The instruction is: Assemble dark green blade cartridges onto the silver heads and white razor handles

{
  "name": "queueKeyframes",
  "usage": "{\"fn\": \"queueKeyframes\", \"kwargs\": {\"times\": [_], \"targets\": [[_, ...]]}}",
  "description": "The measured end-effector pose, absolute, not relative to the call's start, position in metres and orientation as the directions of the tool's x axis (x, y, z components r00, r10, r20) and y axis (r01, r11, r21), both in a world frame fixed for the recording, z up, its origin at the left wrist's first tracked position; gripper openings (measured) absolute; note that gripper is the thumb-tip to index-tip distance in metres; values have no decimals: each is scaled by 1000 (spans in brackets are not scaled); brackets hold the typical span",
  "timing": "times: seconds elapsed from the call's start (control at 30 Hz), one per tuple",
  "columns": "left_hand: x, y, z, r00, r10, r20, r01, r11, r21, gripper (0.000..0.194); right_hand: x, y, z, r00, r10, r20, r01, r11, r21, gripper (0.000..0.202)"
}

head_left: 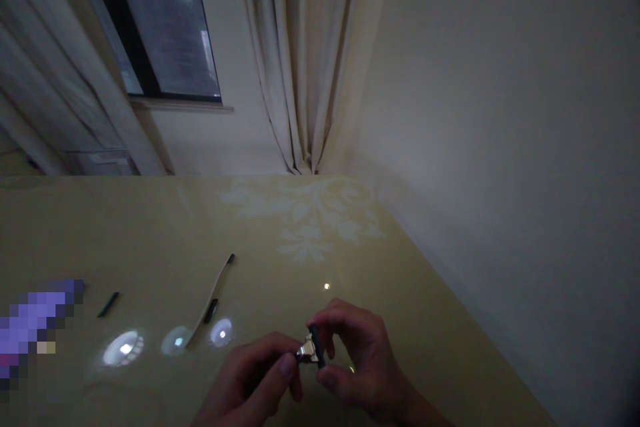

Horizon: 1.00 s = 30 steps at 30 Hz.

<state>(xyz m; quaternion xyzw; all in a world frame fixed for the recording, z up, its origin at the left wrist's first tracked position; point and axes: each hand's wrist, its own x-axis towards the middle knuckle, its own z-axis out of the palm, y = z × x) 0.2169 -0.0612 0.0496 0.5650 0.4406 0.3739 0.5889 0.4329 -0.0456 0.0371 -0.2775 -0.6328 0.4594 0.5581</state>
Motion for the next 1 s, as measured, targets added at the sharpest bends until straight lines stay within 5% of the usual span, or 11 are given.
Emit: {"fn": "queueKeyframes", "kwargs": {"times": [0.33, 1.0], "targets": [[220, -62, 44, 391, 853, -346, -148, 429, 891, 63, 431, -46, 41, -268, 853, 448, -175, 414, -893, 42], [219, -60, 38, 369, 860, -353, -140, 427, 893, 66, 433, -44, 37, -277, 837, 471, -206, 428, -880, 47]]}}
